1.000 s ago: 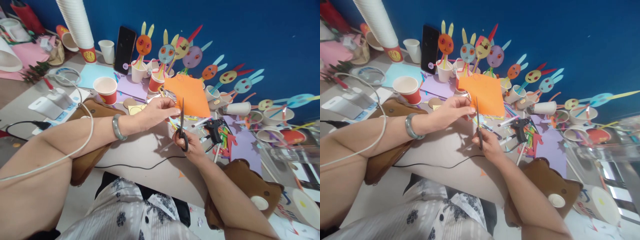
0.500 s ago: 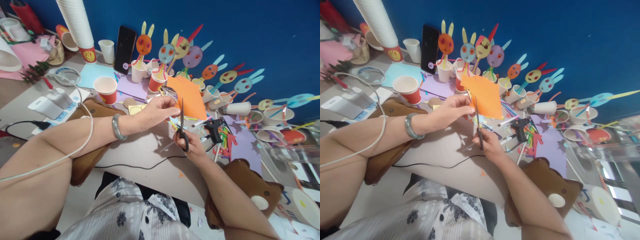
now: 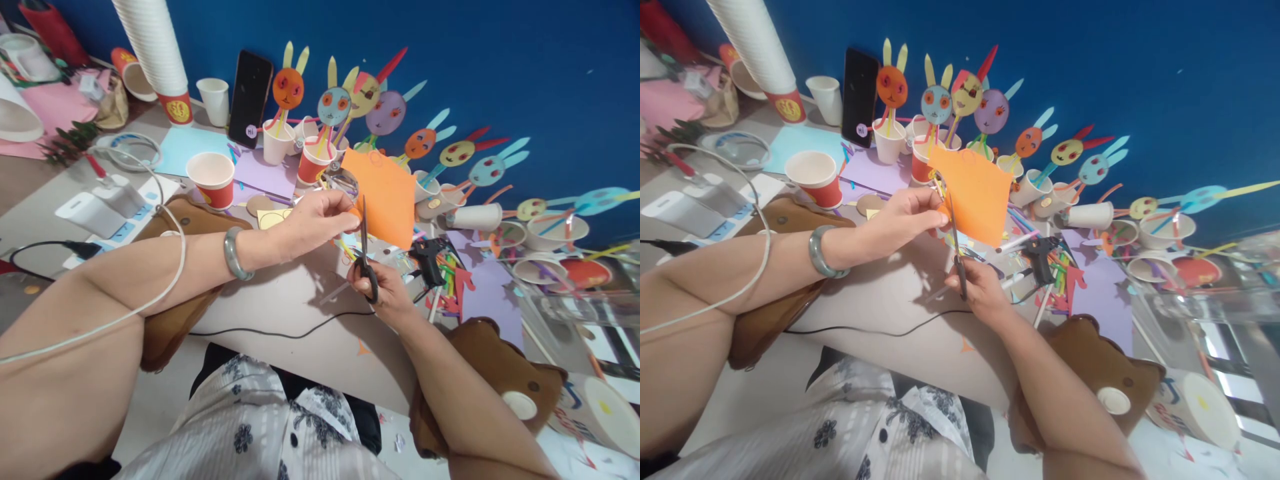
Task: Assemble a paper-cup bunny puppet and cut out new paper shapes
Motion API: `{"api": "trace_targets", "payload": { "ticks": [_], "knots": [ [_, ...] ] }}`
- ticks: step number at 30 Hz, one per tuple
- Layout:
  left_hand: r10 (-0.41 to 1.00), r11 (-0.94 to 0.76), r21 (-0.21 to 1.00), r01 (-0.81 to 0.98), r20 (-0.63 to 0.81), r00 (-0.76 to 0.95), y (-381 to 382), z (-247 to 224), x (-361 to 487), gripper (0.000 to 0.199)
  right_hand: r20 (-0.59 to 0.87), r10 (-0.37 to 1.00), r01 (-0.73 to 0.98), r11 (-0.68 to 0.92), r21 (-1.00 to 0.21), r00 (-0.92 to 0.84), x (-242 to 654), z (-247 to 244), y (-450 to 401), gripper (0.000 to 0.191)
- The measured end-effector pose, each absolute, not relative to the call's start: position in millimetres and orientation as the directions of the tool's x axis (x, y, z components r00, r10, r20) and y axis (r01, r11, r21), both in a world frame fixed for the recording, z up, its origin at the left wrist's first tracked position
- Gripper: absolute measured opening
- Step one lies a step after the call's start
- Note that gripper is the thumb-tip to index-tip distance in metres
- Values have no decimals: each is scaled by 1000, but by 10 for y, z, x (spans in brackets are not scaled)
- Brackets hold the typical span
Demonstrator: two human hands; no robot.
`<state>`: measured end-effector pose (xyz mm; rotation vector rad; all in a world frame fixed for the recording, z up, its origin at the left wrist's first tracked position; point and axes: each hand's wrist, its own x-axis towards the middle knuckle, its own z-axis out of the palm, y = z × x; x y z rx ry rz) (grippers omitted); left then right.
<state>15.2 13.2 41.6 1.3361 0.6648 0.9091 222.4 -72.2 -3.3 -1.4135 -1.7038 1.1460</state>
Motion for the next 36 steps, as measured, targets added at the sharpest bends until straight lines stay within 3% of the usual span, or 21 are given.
{"api": "trace_targets", "payload": {
  "ticks": [36],
  "knots": [
    [813, -84, 983, -163, 162, 559, 109, 427, 135, 17, -32, 949, 332, 78, -940, -313, 2222, -21, -751, 75]
  ]
}}
